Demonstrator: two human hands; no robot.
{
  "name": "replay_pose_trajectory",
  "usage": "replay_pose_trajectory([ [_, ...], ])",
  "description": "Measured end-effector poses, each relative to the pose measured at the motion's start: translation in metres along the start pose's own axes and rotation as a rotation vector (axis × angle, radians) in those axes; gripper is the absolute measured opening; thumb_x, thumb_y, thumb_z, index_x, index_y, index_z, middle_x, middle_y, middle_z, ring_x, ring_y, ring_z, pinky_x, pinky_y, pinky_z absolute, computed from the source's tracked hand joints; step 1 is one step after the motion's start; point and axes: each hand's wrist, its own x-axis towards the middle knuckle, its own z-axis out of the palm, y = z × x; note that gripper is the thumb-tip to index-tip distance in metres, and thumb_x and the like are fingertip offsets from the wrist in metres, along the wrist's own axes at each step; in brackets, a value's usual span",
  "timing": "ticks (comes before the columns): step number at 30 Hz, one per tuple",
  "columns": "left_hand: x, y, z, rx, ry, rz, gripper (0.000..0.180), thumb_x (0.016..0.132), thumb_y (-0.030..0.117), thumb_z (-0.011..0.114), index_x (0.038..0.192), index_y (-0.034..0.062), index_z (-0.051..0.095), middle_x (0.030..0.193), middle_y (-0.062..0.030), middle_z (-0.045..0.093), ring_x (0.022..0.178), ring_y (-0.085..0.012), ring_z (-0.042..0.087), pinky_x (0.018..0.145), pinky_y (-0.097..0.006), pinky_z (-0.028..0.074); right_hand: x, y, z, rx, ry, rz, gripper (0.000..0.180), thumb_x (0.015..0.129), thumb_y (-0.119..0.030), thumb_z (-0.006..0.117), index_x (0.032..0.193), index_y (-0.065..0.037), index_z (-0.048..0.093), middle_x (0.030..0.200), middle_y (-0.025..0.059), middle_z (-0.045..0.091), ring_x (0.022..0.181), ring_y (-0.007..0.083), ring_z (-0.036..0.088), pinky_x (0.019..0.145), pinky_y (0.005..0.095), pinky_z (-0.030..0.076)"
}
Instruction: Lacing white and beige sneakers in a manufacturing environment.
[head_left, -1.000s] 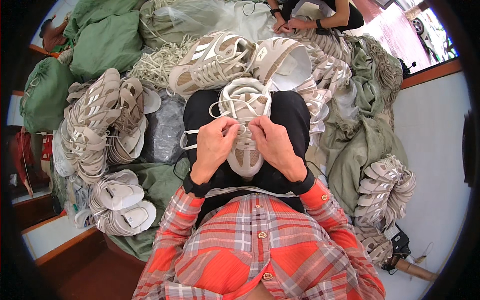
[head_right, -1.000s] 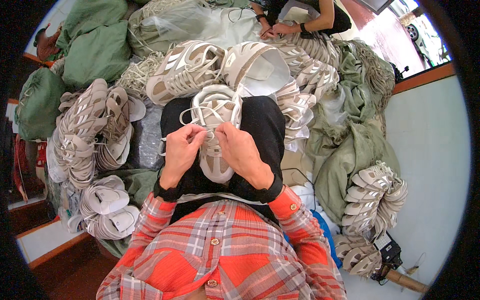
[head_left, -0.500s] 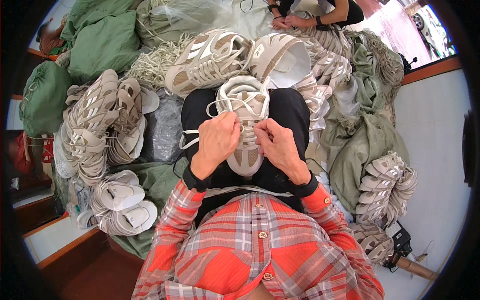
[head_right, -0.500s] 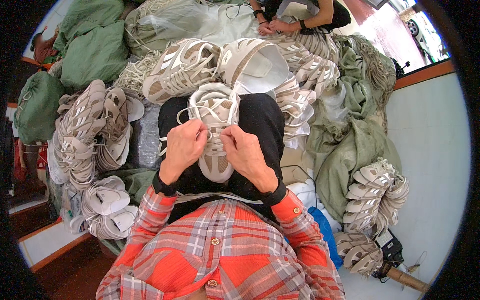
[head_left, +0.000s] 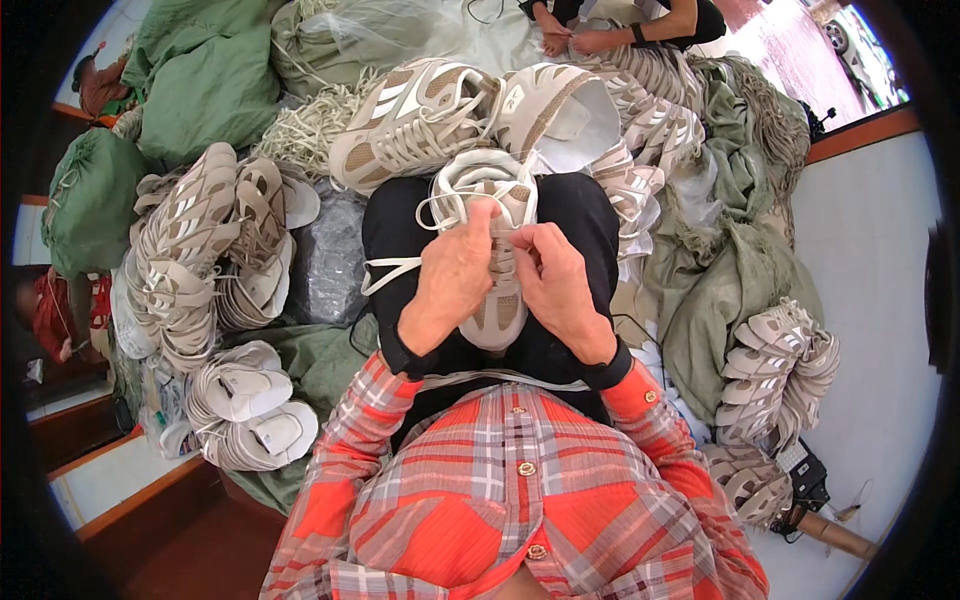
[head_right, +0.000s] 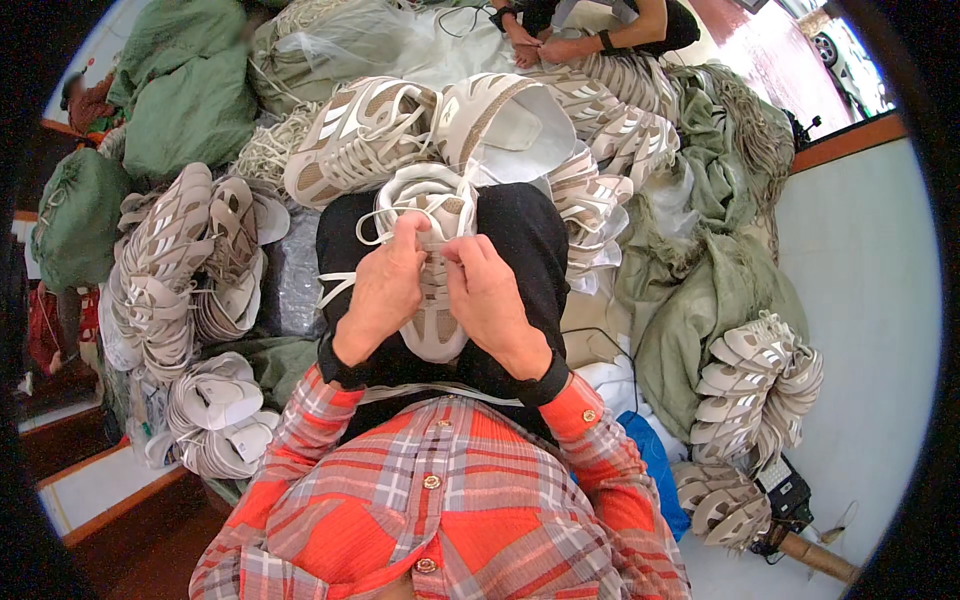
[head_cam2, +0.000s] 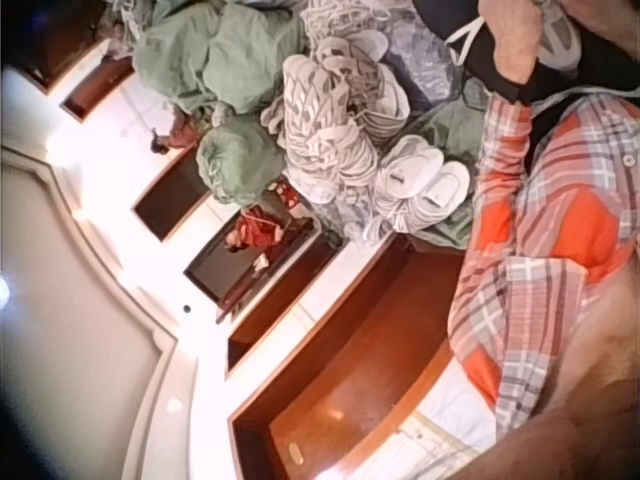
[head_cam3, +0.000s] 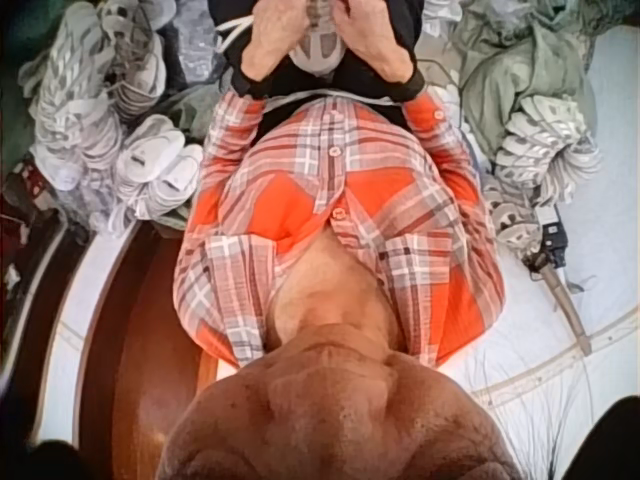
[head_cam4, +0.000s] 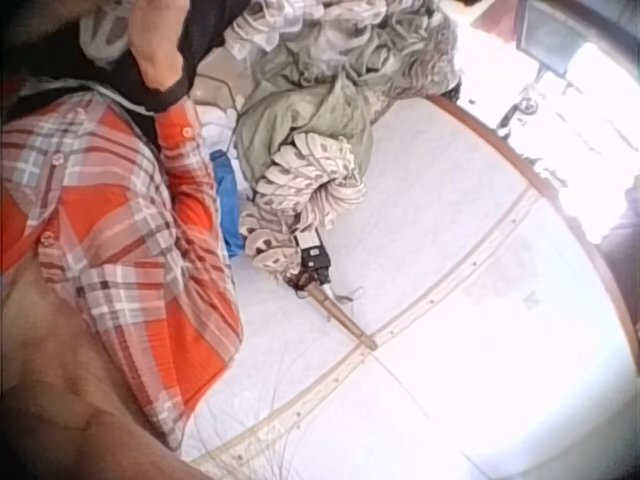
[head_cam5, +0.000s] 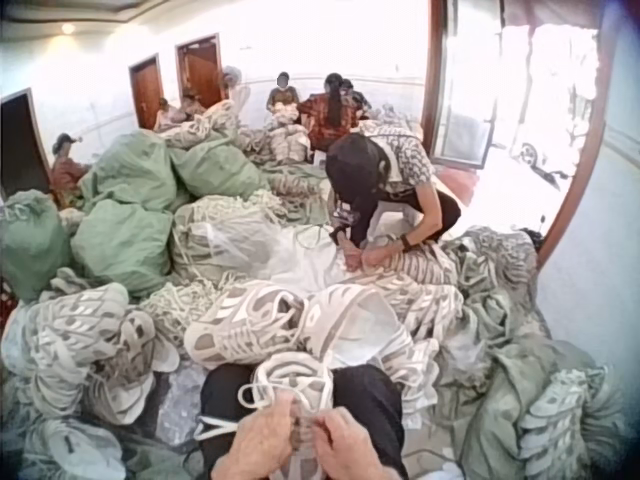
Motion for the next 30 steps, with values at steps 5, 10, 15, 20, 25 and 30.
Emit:
replay_pose_trajectory([
  [5, 0.014, 0.004, 0.013, -0.057, 0.057, -0.111, 0.045, 0.072, -0.004, 0.058, 0.111, 0.0054, 0.037, 0.073, -0.0184, 0.060, 0.072, -0.0380, 0.062, 0.059, -0.046, 0.046, 0.019, 0.002, -0.012, -0.242, 0.003, -0.236, 0.018, 0.082, 0.001, 0.053, 0.100, -0.002, 0.051, 0.090, 0.0170, 0.054, 0.074, 0.0379, 0.058, 0.063, 0.0420, 0.050],
  [10, -0.007, -0.021, 0.023, -0.092, 0.098, 0.052, 0.052, 0.082, 0.015, 0.060, 0.127, -0.0017, 0.038, 0.089, -0.0264, 0.060, 0.080, -0.0442, 0.059, 0.066, -0.049, 0.046, 0.015, -0.018, -0.011, -0.674, -0.293, -0.481, 0.017, 0.075, -0.006, 0.055, 0.092, -0.006, 0.054, 0.086, 0.0120, 0.057, 0.073, 0.0282, 0.060, 0.061, 0.0340, 0.051],
  [15, -0.031, -0.005, -0.016, -0.214, 0.106, -0.101, 0.041, 0.083, 0.015, 0.060, 0.116, 0.0036, 0.039, 0.080, -0.0243, 0.060, 0.078, -0.0472, 0.058, 0.063, -0.050, 0.043, 0.004, -0.043, 0.014, -0.798, -0.194, -0.547, 0.018, 0.076, -0.011, 0.056, 0.092, -0.004, 0.053, 0.077, 0.0098, 0.053, 0.070, 0.0258, 0.057, 0.058, 0.0341, 0.049],
  [20, -0.041, -0.013, -0.045, 0.065, -0.040, -0.044, 0.013, 0.084, 0.016, 0.058, 0.087, 0.0032, 0.060, 0.082, -0.0186, 0.062, 0.078, -0.0391, 0.060, 0.065, -0.047, 0.046, 0.008, -0.039, -0.089, -0.637, -0.340, 0.160, 0.024, 0.074, -0.008, 0.057, 0.097, -0.003, 0.060, 0.096, 0.0170, 0.060, 0.092, 0.0326, 0.060, 0.078, 0.0419, 0.050],
  [25, -0.004, 0.002, -0.076, -0.622, -0.470, 0.366, 0.015, 0.084, 0.014, 0.063, 0.077, 0.0020, 0.058, 0.067, -0.0120, 0.053, 0.069, -0.0311, 0.054, 0.068, -0.038, 0.042, -0.045, 0.054, -0.235, -0.818, -0.010, 0.189, 0.029, 0.077, 0.002, 0.050, 0.106, -0.003, 0.048, 0.086, 0.0196, 0.056, 0.082, 0.0424, 0.056, 0.069, 0.0440, 0.046],
  [30, -0.021, 0.020, -0.090, -0.531, -0.382, 0.425, 0.007, 0.079, 0.012, 0.069, 0.076, 0.0055, 0.067, 0.080, -0.0039, 0.065, 0.088, -0.0221, 0.060, 0.084, -0.036, 0.037, -0.019, 0.049, -0.146, -0.650, -0.067, -0.127, 0.022, 0.084, -0.006, 0.054, 0.106, -0.003, 0.053, 0.082, 0.0174, 0.058, 0.078, 0.0395, 0.059, 0.066, 0.0419, 0.047],
])
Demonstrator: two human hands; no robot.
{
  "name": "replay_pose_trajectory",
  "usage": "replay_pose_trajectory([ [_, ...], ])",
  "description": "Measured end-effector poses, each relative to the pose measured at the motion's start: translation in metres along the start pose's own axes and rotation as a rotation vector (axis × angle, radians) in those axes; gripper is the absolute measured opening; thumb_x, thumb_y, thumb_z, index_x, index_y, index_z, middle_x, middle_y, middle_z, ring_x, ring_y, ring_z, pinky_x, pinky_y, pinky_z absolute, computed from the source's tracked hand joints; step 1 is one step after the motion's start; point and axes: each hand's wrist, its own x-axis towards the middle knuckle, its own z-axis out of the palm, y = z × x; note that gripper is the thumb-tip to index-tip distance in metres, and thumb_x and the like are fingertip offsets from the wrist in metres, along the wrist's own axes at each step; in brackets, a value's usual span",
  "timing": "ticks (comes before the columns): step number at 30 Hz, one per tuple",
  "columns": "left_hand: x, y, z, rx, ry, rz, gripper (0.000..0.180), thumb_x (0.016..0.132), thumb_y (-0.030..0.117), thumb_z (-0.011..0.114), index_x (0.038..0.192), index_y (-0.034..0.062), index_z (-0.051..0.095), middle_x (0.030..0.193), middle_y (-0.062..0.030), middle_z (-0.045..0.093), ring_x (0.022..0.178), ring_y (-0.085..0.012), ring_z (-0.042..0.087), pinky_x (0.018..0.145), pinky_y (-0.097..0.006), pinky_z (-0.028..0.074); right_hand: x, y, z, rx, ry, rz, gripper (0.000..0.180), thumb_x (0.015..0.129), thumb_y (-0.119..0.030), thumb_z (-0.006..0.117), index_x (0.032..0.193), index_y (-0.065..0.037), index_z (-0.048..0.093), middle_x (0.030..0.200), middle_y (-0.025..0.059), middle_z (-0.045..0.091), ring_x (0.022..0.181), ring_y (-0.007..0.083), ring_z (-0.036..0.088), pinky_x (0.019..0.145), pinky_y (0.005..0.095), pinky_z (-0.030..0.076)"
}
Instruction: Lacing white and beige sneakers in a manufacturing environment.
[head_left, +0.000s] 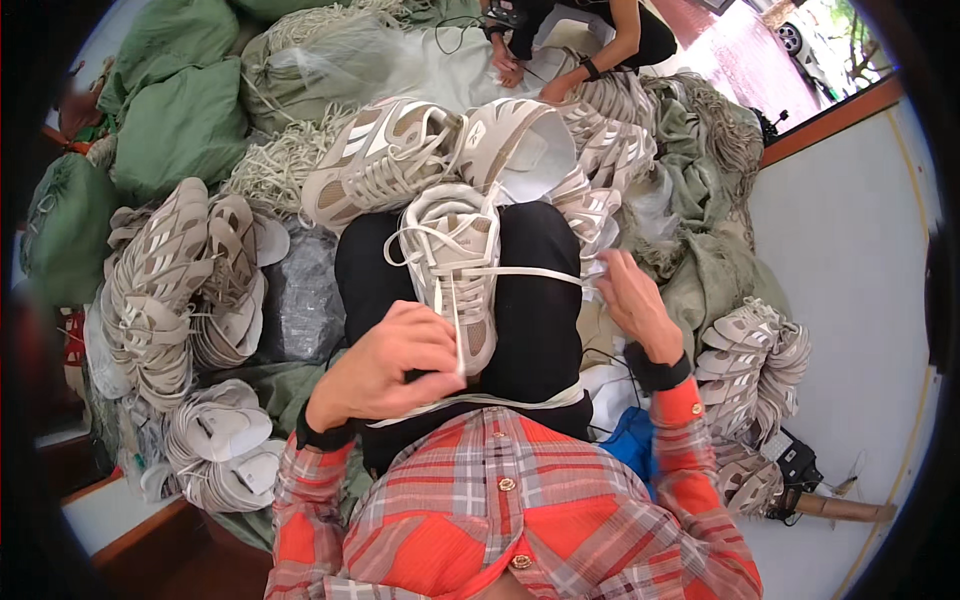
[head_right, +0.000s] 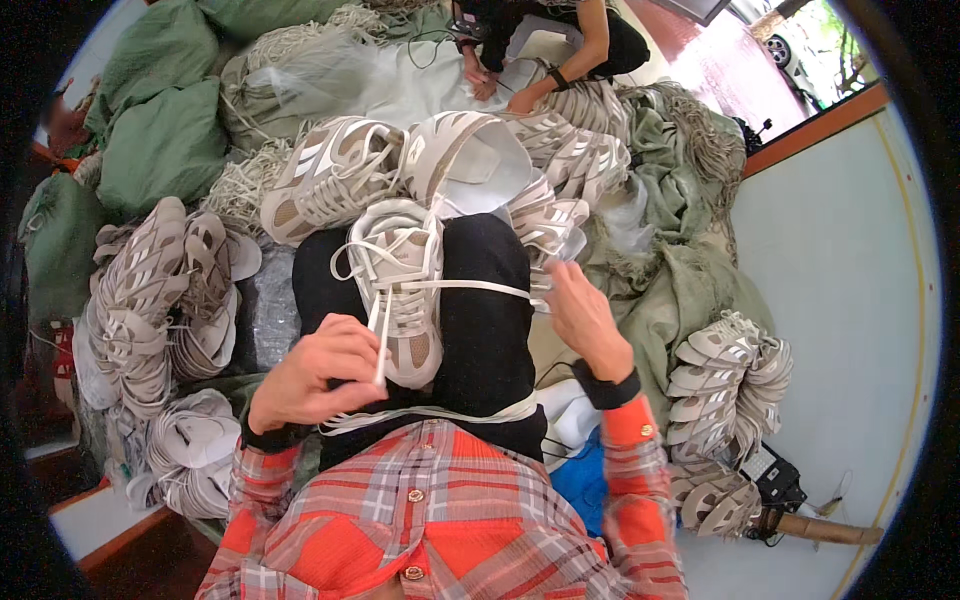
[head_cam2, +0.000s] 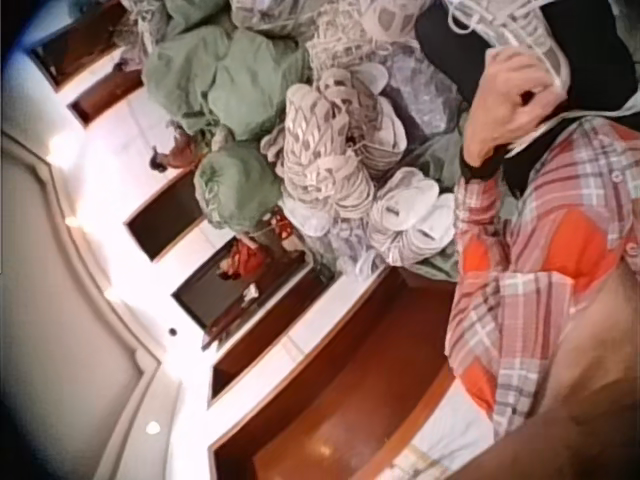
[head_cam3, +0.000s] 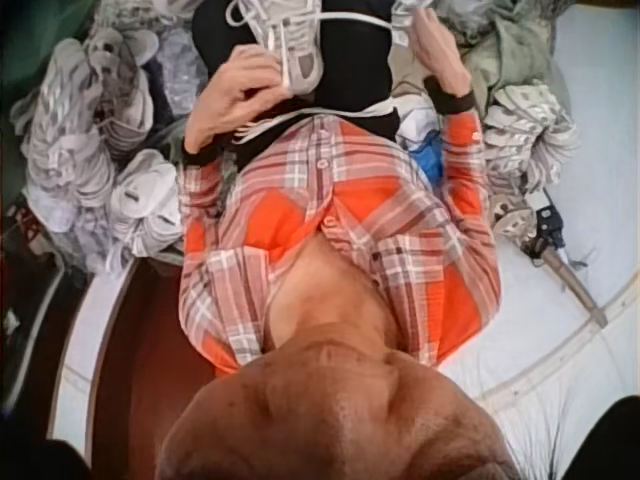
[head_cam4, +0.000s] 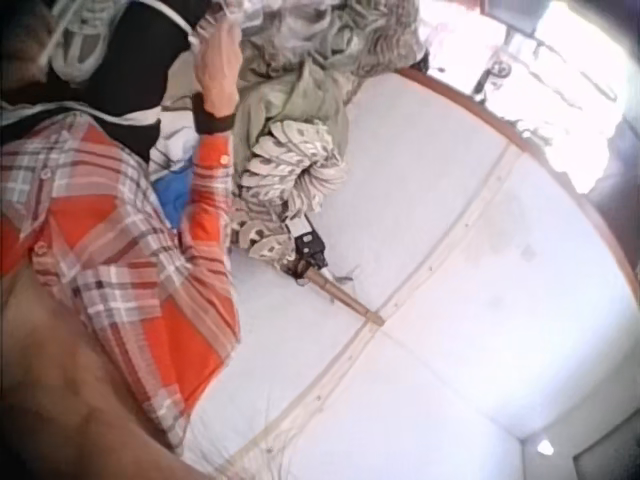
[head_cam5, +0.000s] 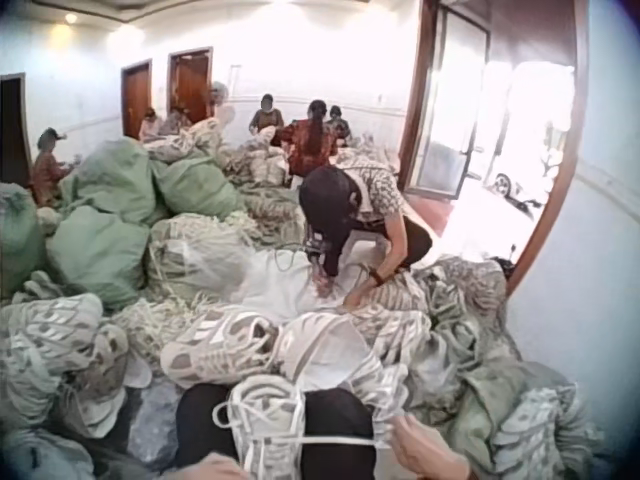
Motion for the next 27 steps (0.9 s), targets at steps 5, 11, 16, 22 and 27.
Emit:
replay_pose_trajectory([
  [5, -0.040, 0.005, -0.019, 0.021, 0.145, -0.160, 0.008, 0.077, 0.010, 0.068, 0.073, 0.0042, 0.065, 0.068, -0.0044, 0.058, 0.069, -0.0199, 0.057, 0.076, -0.033, 0.036, 0.075, -0.107, 0.015, 0.503, -0.658, 0.440, 0.023, 0.088, -0.021, 0.060, 0.088, 0.002, 0.062, 0.060, 0.0096, 0.061, 0.044, 0.0165, 0.056, 0.042, 0.0299, 0.044],
  [11, -0.038, -0.006, 0.000, 0.278, 0.204, -0.445, 0.023, 0.081, 0.008, 0.063, 0.104, 0.0068, 0.066, 0.081, -0.0060, 0.064, 0.076, -0.0204, 0.059, 0.079, -0.032, 0.038, 0.033, -0.051, -0.032, 0.301, -0.527, 0.535, 0.027, 0.087, -0.022, 0.063, 0.071, -0.001, 0.060, 0.054, 0.0032, 0.055, 0.045, 0.0095, 0.053, 0.041, 0.0272, 0.042],
  [16, -0.004, -0.044, 0.001, 0.197, 0.402, -0.416, 0.027, 0.082, 0.007, 0.061, 0.109, 0.0021, 0.061, 0.088, -0.0125, 0.062, 0.083, -0.0285, 0.060, 0.072, -0.038, 0.048, -0.077, 0.124, -0.127, -0.089, -0.133, 0.726, 0.017, 0.087, -0.015, 0.062, 0.085, 0.001, 0.064, 0.072, 0.0077, 0.064, 0.060, 0.0161, 0.059, 0.056, 0.0274, 0.046],
  [22, 0.067, -0.071, 0.090, 0.485, 0.203, -0.129, 0.013, 0.082, 0.009, 0.058, 0.091, 0.0007, 0.054, 0.083, -0.0141, 0.055, 0.073, -0.0327, 0.062, 0.065, -0.039, 0.052, -0.161, 0.229, -0.160, 1.017, 0.748, 0.810, 0.029, 0.093, -0.012, 0.055, 0.116, 0.006, 0.055, 0.106, 0.0150, 0.065, 0.098, 0.0220, 0.063, 0.088, 0.0310, 0.052],
  [27, 0.058, -0.038, 0.134, 0.273, -0.177, -0.083, 0.007, 0.082, 0.008, 0.055, 0.086, 0.0033, 0.052, 0.081, -0.0146, 0.054, 0.074, -0.0330, 0.061, 0.061, -0.041, 0.050, -0.140, 0.223, -0.128, 0.856, 0.923, 0.819, 0.036, 0.092, -0.009, 0.053, 0.125, 0.005, 0.048, 0.108, 0.0150, 0.065, 0.071, 0.0101, 0.056, 0.064, 0.0211, 0.047],
])
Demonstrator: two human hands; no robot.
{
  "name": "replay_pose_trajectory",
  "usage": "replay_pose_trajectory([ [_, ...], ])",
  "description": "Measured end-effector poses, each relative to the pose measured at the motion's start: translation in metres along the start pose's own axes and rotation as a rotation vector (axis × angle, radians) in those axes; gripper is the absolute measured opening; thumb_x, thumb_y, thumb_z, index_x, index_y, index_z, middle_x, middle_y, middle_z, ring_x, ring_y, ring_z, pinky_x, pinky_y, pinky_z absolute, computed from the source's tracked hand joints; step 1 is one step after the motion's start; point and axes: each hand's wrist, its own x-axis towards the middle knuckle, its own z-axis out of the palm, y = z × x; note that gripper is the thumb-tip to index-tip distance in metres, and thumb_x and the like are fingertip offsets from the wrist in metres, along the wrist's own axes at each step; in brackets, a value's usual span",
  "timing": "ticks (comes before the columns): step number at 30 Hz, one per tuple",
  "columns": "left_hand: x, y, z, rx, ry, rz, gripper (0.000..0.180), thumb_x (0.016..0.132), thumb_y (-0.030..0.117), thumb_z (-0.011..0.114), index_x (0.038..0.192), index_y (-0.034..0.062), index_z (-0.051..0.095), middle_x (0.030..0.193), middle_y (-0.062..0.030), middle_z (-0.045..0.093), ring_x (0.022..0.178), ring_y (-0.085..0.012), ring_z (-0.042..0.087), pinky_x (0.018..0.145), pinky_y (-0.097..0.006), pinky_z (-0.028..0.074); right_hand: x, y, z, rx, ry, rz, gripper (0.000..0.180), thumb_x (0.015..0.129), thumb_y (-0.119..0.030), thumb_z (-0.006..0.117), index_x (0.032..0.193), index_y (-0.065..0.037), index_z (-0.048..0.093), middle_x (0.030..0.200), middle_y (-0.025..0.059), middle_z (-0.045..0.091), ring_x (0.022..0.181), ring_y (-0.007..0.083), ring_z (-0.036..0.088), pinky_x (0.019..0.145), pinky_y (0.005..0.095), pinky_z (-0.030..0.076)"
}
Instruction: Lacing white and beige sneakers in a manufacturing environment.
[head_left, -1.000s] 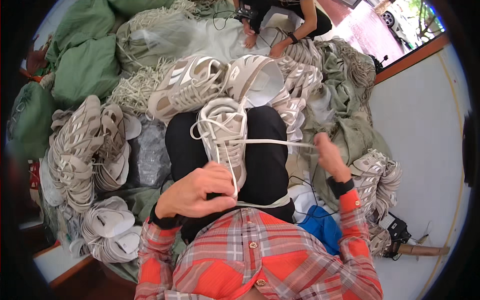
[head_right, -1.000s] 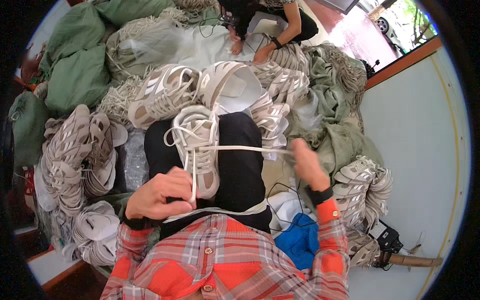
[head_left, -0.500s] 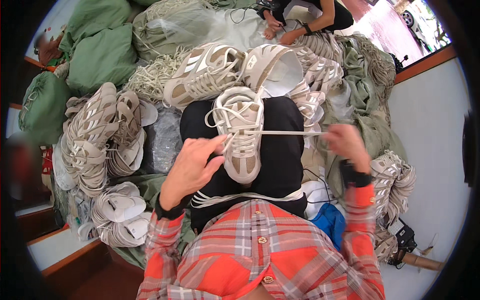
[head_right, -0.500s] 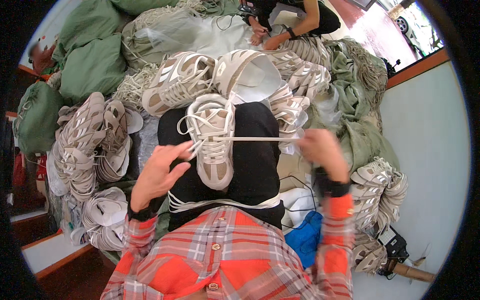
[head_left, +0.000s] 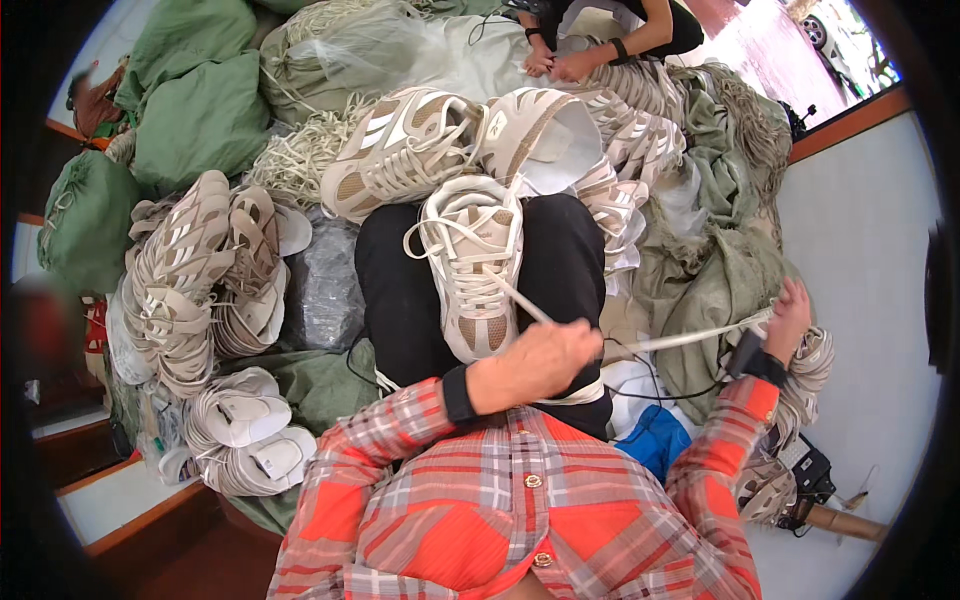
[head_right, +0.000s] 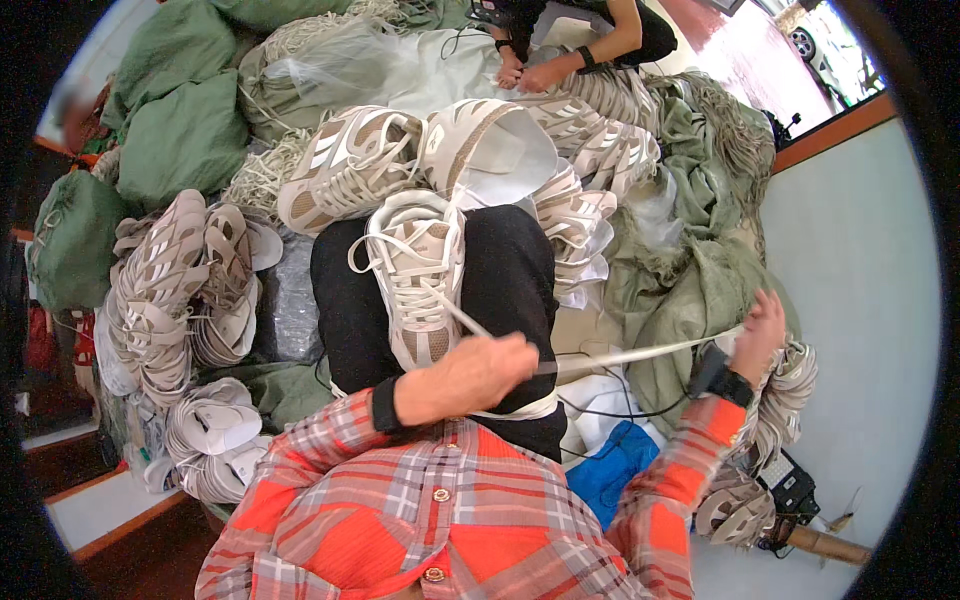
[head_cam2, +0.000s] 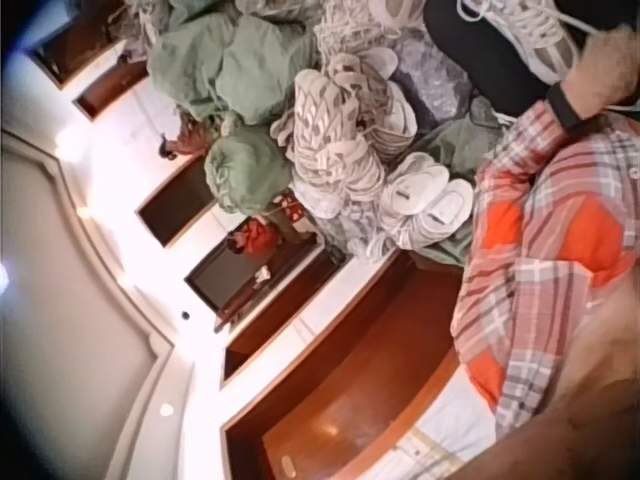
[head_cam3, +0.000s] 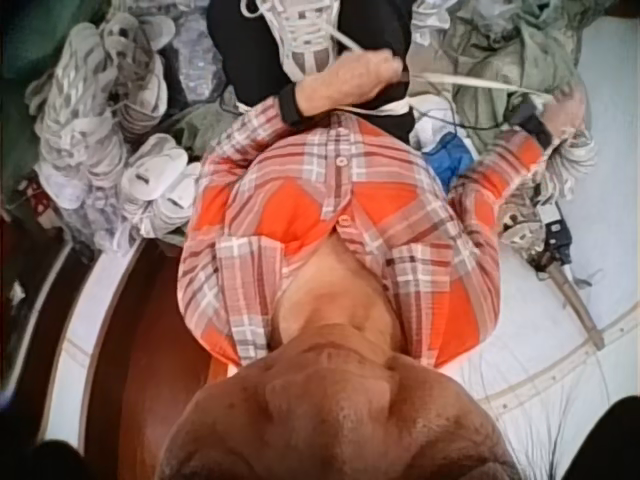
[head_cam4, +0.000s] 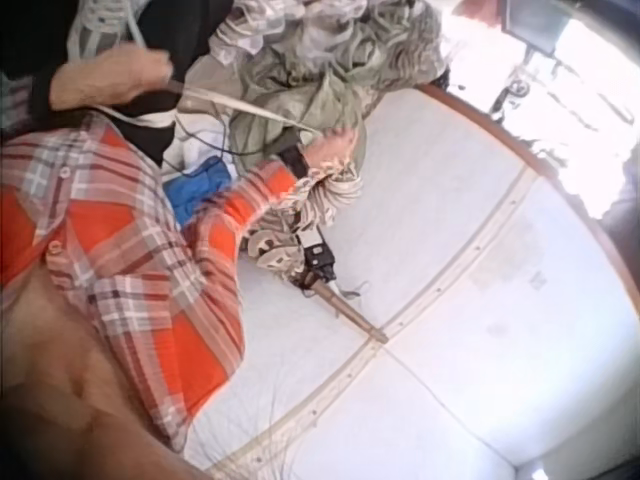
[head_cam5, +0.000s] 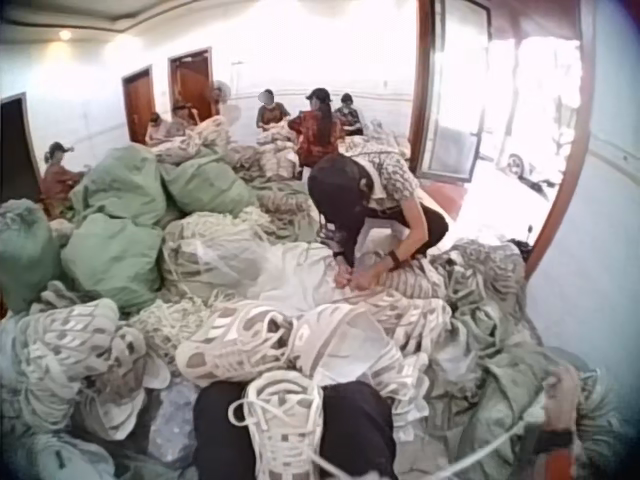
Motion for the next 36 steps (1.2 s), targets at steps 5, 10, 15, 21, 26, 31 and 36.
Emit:
replay_pose_trajectory([
  [5, -0.038, -0.002, -0.044, -0.436, 0.243, -0.213, 0.015, 0.088, 0.012, 0.056, 0.097, 0.0020, 0.062, 0.077, -0.0159, 0.063, 0.067, -0.0327, 0.062, 0.059, -0.039, 0.049, -0.217, -0.039, 0.249, -0.207, -0.905, 0.189, 0.018, 0.091, -0.020, 0.055, 0.100, -0.004, 0.057, 0.083, 0.0073, 0.068, 0.053, 0.0053, 0.049, 0.046, 0.0195, 0.041],
  [10, -0.046, -0.034, -0.065, -0.275, 0.491, -0.549, 0.022, 0.091, 0.012, 0.053, 0.111, 0.0039, 0.055, 0.070, -0.0170, 0.062, 0.063, -0.0353, 0.062, 0.058, -0.040, 0.047, -0.281, 0.001, 0.308, -0.510, -1.034, -0.172, 0.010, 0.090, -0.009, 0.052, 0.092, 0.001, 0.054, 0.067, 0.0104, 0.063, 0.045, 0.0152, 0.058, 0.045, 0.0281, 0.046],
  [15, -0.044, -0.039, -0.064, -0.111, 0.391, -0.514, 0.027, 0.093, 0.009, 0.048, 0.119, 0.0026, 0.050, 0.065, -0.0105, 0.059, 0.056, -0.0195, 0.058, 0.056, -0.033, 0.046, -0.290, 0.005, 0.315, -0.579, -0.985, -0.333, 0.007, 0.085, -0.006, 0.052, 0.088, -0.001, 0.050, 0.069, 0.0229, 0.059, 0.065, 0.0419, 0.060, 0.059, 0.0485, 0.046],
  [21, -0.044, -0.052, -0.082, -0.376, 0.225, -0.565, 0.028, 0.092, 0.012, 0.045, 0.119, 0.0050, 0.051, 0.058, -0.0118, 0.059, 0.056, -0.0263, 0.062, 0.059, -0.037, 0.047, -0.295, 0.003, 0.318, -0.793, -0.959, -0.659, 0.007, 0.083, -0.007, 0.055, 0.086, -0.001, 0.052, 0.078, 0.0200, 0.061, 0.073, 0.0398, 0.061, 0.061, 0.0459, 0.048],
  [26, -0.046, -0.065, -0.099, -0.508, 0.013, -0.540, 0.040, 0.097, 0.016, 0.041, 0.135, 0.0065, 0.043, 0.055, -0.0064, 0.059, 0.055, -0.0130, 0.060, 0.059, -0.031, 0.047, -0.291, 0.002, 0.318, -0.601, -0.924, -0.527, 0.005, 0.083, -0.004, 0.056, 0.085, 0.001, 0.056, 0.076, 0.0204, 0.060, 0.075, 0.0381, 0.061, 0.066, 0.0430, 0.048],
  [31, -0.025, -0.079, -0.116, -0.358, -0.084, -0.429, 0.029, 0.093, 0.013, 0.042, 0.118, 0.0015, 0.054, 0.055, -0.0085, 0.059, 0.055, -0.0180, 0.061, 0.062, -0.033, 0.047, -0.299, 0.017, 0.319, -0.538, -0.846, -0.541, 0.006, 0.085, -0.005, 0.056, 0.085, 0.001, 0.055, 0.071, 0.0212, 0.061, 0.070, 0.0390, 0.061, 0.064, 0.0432, 0.048],
  [36, -0.006, -0.088, -0.121, -0.208, -0.134, -0.351, 0.020, 0.086, 0.010, 0.047, 0.096, 0.0002, 0.061, 0.056, -0.0106, 0.058, 0.054, -0.0214, 0.062, 0.060, -0.036, 0.046, -0.297, 0.011, 0.317, -0.549, -0.963, -0.267, 0.007, 0.084, -0.004, 0.053, 0.085, 0.002, 0.051, 0.078, 0.0241, 0.059, 0.073, 0.0433, 0.059, 0.066, 0.0479, 0.047],
])
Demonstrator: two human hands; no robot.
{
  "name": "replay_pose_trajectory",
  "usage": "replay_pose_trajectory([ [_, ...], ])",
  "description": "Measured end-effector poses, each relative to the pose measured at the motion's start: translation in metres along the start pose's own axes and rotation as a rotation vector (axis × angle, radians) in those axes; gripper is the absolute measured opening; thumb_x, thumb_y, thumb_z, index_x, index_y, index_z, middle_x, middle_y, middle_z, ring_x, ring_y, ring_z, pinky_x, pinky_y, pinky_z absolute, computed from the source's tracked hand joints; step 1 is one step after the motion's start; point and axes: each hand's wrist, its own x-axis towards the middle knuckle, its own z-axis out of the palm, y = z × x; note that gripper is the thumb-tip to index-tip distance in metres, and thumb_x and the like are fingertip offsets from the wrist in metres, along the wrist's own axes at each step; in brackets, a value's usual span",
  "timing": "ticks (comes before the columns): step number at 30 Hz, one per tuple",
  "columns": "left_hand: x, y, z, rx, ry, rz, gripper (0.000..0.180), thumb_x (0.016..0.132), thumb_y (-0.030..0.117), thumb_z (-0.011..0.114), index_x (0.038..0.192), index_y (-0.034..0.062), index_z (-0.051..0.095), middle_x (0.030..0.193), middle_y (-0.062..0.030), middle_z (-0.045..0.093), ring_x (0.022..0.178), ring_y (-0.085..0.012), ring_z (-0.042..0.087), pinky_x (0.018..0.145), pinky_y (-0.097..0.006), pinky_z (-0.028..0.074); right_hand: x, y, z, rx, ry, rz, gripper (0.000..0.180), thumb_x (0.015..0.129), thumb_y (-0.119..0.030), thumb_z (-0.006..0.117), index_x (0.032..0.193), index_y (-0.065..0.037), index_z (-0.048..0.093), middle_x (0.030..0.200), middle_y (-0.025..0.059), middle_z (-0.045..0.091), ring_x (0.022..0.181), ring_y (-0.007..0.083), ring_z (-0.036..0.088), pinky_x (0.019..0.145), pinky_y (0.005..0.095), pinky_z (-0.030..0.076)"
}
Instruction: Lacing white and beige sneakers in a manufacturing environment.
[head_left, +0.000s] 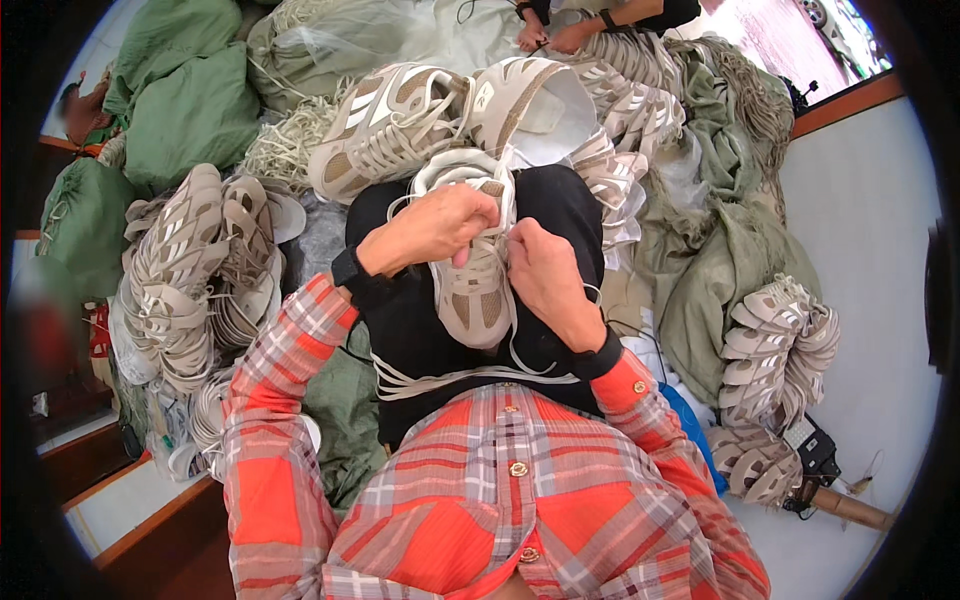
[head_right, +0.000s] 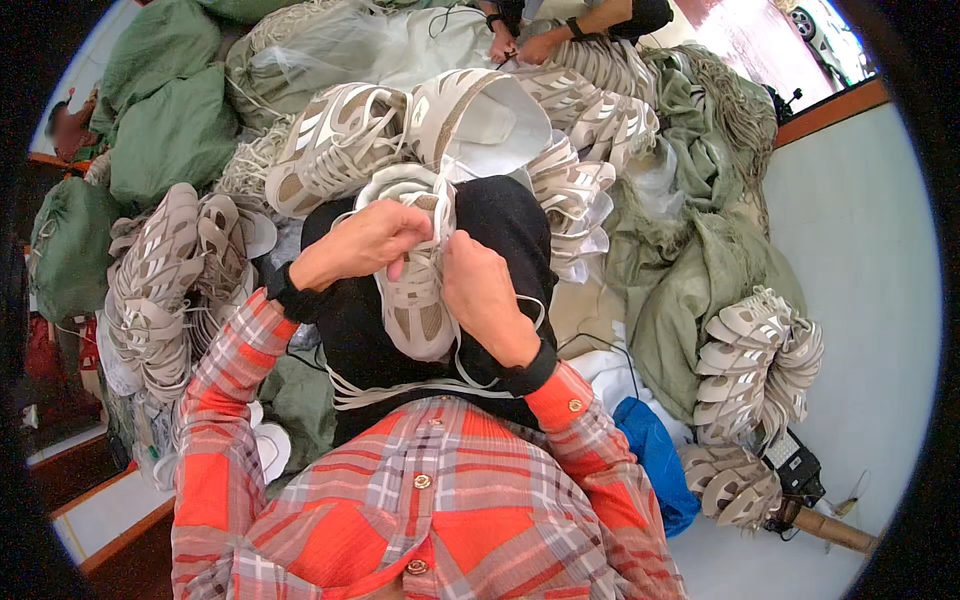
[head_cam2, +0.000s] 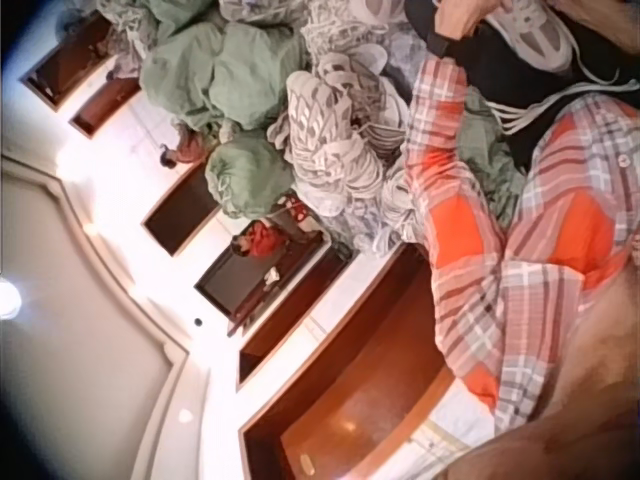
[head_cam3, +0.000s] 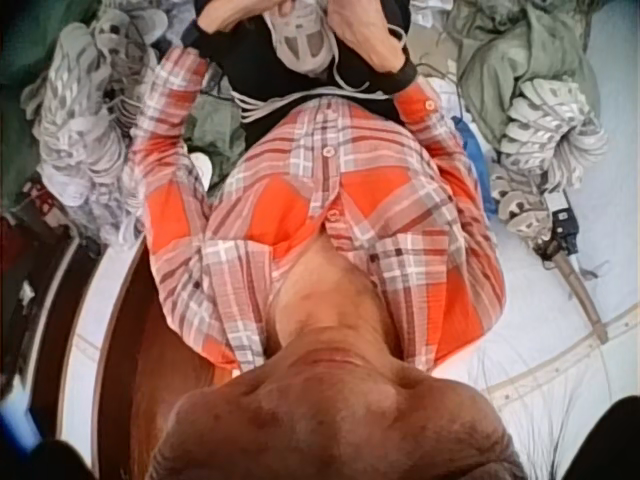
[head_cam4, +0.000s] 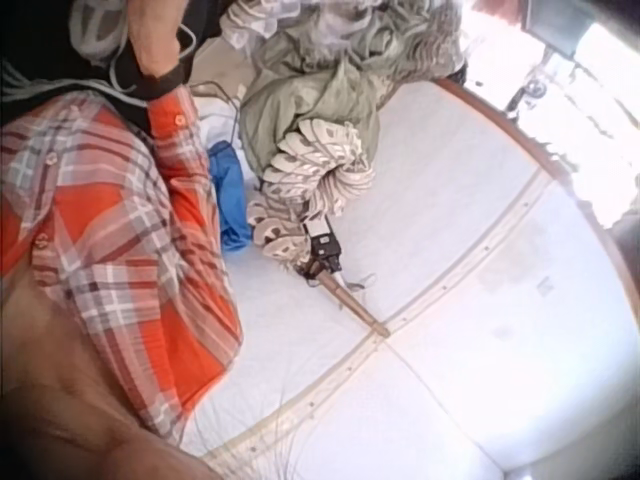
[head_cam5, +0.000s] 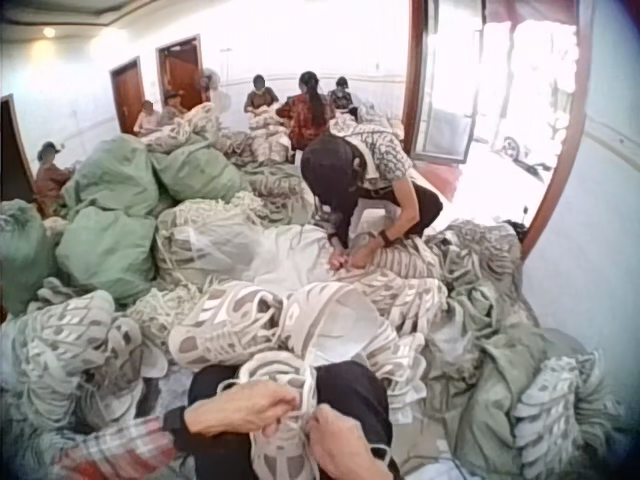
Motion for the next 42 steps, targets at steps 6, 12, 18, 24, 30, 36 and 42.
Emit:
replay_pose_trajectory([
  [6, -0.002, 0.004, 0.012, 0.525, 0.144, 0.159, 0.007, 0.083, 0.007, 0.052, 0.087, 0.0013, 0.052, 0.063, -0.0131, 0.060, 0.054, -0.0274, 0.062, 0.054, -0.039, 0.048, -0.002, -0.008, -0.005, -0.319, 0.086, -0.215, 0.005, 0.082, -0.005, 0.057, 0.085, -0.001, 0.055, 0.076, 0.0122, 0.057, 0.072, 0.0316, 0.058, 0.065, 0.0434, 0.046],
  [12, -0.040, 0.009, -0.020, 0.875, 0.451, 0.045, 0.011, 0.084, 0.010, 0.053, 0.091, 0.0021, 0.048, 0.064, -0.0149, 0.061, 0.054, -0.0314, 0.062, 0.048, -0.042, 0.047, -0.010, -0.025, -0.009, -0.626, 0.020, -0.372, 0.016, 0.078, -0.014, 0.065, 0.078, -0.004, 0.053, 0.080, 0.0099, 0.049, 0.080, 0.0267, 0.049, 0.072, 0.0372, 0.039],
  [18, -0.060, -0.009, -0.009, -0.911, 0.005, -0.345, 0.014, 0.096, 0.018, 0.046, 0.092, 0.0052, 0.049, 0.067, -0.0051, 0.060, 0.045, -0.0122, 0.055, 0.039, -0.024, 0.040, -0.018, -0.022, -0.041, -0.579, 0.078, -0.298, 0.008, 0.078, -0.005, 0.058, 0.076, -0.003, 0.050, 0.079, 0.0142, 0.047, 0.075, 0.0339, 0.052, 0.063, 0.0408, 0.044],
  [24, -0.067, -0.033, 0.029, -1.477, -0.005, -0.123, 0.014, 0.095, 0.018, 0.047, 0.090, 0.0057, 0.051, 0.071, -0.0069, 0.062, 0.043, -0.0119, 0.052, 0.040, -0.022, 0.038, -0.027, -0.058, -0.093, 0.433, -0.487, 0.566, 0.016, 0.078, -0.009, 0.071, 0.079, 0.001, 0.058, 0.067, 0.0049, 0.056, 0.061, 0.0128, 0.055, 0.051, 0.0278, 0.040],
  [30, -0.098, -0.034, 0.019, -2.044, 0.405, 0.249, 0.015, 0.091, 0.010, 0.049, 0.098, -0.0030, 0.054, 0.081, -0.0069, 0.050, 0.071, -0.0129, 0.048, 0.060, -0.025, 0.043, -0.042, -0.063, -0.112, 0.314, -0.633, -0.058, 0.018, 0.072, -0.011, 0.079, 0.070, -0.002, 0.063, 0.067, 0.0010, 0.052, 0.061, 0.0096, 0.049, 0.053, 0.0269, 0.037],
  [36, -0.271, -0.112, -0.121, -1.814, 1.098, 0.812, 0.012, 0.081, -0.006, 0.045, 0.090, 0.0014, 0.042, 0.082, -0.0056, 0.039, 0.069, -0.0165, 0.037, 0.066, -0.030, 0.031, 0.017, -0.024, -0.061, -0.098, -0.481, -0.292, 0.017, 0.080, -0.016, 0.065, 0.081, 0.001, 0.066, 0.072, 0.0142, 0.061, 0.063, 0.0270, 0.058, 0.060, 0.0344, 0.046],
  [42, -0.349, -0.113, -0.159, -1.336, 0.878, 0.805, 0.002, 0.088, -0.004, 0.041, 0.089, -0.0024, 0.043, 0.088, -0.0101, 0.045, 0.080, -0.0202, 0.046, 0.079, -0.034, 0.037, 0.030, -0.028, -0.022, 0.301, -0.152, 0.006, 0.015, 0.088, -0.012, 0.062, 0.099, -0.002, 0.064, 0.066, 0.0040, 0.055, 0.057, 0.0059, 0.049, 0.052, 0.0250, 0.042],
])
